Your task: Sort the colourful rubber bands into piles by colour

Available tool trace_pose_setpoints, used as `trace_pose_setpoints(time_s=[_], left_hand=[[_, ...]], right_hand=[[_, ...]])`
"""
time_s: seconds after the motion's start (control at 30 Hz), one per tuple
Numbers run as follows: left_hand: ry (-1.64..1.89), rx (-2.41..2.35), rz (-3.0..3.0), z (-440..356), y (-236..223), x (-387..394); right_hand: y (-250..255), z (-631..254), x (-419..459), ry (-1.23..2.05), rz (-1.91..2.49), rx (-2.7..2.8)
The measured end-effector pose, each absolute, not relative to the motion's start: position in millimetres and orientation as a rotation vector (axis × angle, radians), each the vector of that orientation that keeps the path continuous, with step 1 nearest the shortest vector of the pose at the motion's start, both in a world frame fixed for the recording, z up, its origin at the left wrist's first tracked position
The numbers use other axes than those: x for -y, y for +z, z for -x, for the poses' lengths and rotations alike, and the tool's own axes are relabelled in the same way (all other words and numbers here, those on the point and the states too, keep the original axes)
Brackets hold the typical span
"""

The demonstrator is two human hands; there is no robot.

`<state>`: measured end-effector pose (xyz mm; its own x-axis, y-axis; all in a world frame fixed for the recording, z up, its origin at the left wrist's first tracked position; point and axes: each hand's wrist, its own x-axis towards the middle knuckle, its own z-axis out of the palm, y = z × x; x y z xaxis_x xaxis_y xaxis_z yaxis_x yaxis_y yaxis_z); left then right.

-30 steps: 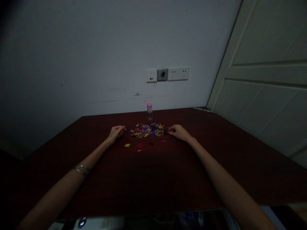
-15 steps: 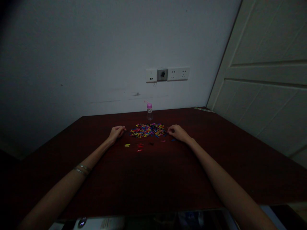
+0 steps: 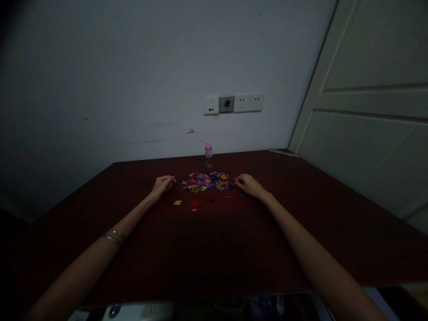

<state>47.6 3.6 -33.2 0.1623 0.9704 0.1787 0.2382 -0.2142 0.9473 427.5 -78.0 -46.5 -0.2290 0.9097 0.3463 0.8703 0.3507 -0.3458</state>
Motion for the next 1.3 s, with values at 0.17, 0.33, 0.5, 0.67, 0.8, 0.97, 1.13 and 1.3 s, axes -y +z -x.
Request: trace_pose_setpoints(time_s=[0.17, 0.33, 0.5, 0.67, 0.8, 0.97, 1.13, 1.3], left_hand=[[1.114, -1.182, -1.608, -48.2, -32.7, -2.7], [1.116, -1.176, -1.615, -48.0, -31.8, -1.7], [1.115, -1.161, -1.612, -47.5, -33.6, -3.2], [1.112, -1.150, -1.599, -47.7, -36.2, -5.2], [1.115, -1.164, -1.599, -48.1, -35.8, -4.3], [1.106, -1.155, -1.594, -48.8, -33.4, -1.4], [1.084, -1.164, -1.612, -49.1, -31.8, 0.3], [0.986, -1.167, -1.686, -48.7, -31.0, -0.6]], right_hand=[[-44.8, -427.9, 78.9, 0.100, 1.576, 2.158], [-47.5, -431.4, 76.9, 0.096, 1.592, 2.143], [-34.8, -424.2, 82.9, 0.079, 1.561, 2.084], [-12.9, -380.2, 99.6, 0.106, 1.371, 2.154], [-7.2, -345.9, 112.9, 0.253, 1.248, 2.360], [-5.1, -334.9, 121.8, 0.369, 1.234, 2.494], [-5.4, -338.3, 121.1, 0.406, 1.243, 2.487], [-6.3, -342.7, 117.6, 0.391, 1.228, 2.436]])
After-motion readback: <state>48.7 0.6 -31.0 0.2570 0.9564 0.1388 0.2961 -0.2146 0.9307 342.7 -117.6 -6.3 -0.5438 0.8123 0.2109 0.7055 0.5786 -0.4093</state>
